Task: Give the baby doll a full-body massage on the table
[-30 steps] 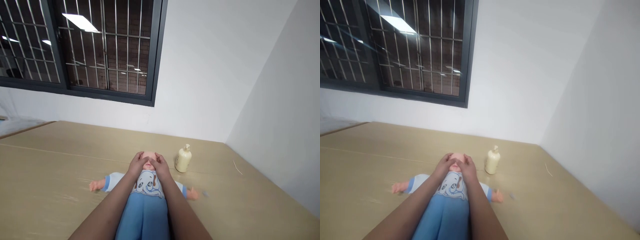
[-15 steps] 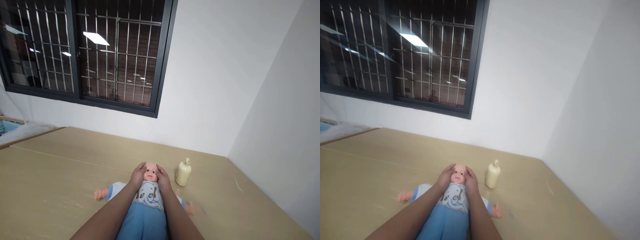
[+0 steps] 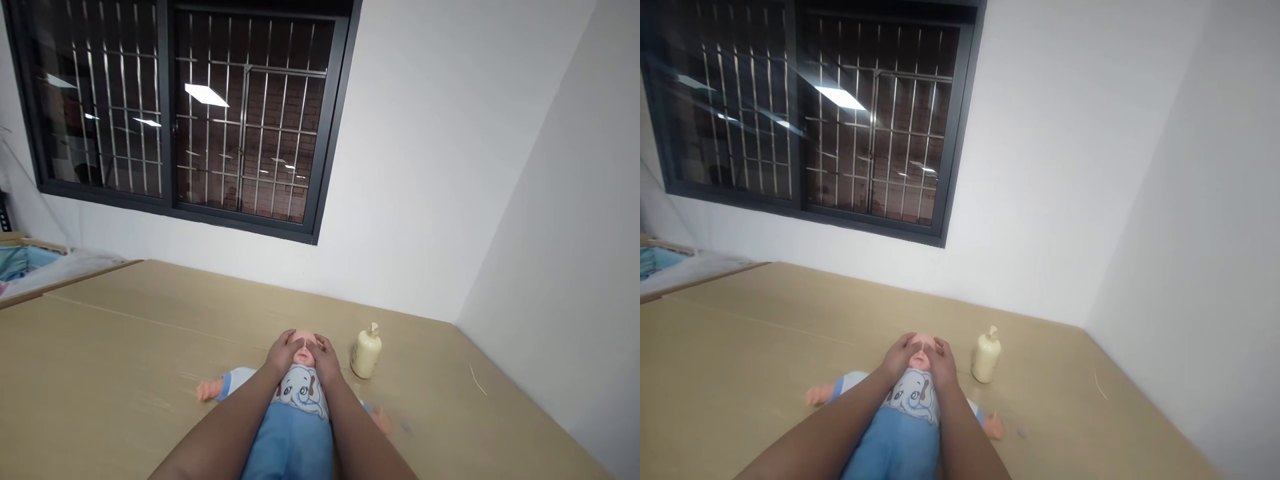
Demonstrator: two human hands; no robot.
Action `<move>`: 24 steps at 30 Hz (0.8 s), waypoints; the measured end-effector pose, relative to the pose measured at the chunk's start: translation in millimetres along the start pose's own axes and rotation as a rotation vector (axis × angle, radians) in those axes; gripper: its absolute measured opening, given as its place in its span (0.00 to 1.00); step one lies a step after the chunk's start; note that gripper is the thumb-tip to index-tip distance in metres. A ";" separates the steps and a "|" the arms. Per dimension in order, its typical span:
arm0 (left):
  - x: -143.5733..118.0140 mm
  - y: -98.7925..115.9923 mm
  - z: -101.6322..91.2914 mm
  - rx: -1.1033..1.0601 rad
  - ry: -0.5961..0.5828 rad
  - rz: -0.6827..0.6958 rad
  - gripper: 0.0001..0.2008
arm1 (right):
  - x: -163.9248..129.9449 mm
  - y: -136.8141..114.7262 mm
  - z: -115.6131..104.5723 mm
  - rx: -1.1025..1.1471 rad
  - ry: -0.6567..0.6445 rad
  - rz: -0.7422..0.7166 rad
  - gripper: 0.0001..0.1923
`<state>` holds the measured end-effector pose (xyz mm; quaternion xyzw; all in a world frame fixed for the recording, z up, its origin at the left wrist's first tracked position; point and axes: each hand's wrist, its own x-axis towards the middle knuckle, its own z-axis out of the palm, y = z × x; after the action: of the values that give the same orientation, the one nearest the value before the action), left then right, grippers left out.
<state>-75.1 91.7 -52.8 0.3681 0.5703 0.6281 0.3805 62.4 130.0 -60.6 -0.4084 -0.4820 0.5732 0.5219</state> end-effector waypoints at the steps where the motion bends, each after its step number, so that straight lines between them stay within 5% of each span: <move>1: 0.9 -0.8 0.5 0.008 -0.004 -0.001 0.18 | 0.8 0.4 -0.4 -0.002 0.000 0.003 0.29; 13: 3.2 -1.3 -5.7 0.090 -0.025 0.012 0.18 | 5.0 7.8 -0.1 -0.043 0.006 0.007 0.21; 24: -16.0 17.4 -19.1 0.295 -0.028 0.056 0.18 | -9.8 -14.1 -7.0 -0.330 0.012 -0.110 0.15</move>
<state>-86.1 68.0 -37.4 0.4445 0.6406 0.5425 0.3125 73.3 121.0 -48.6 -0.4651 -0.5881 0.4543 0.4812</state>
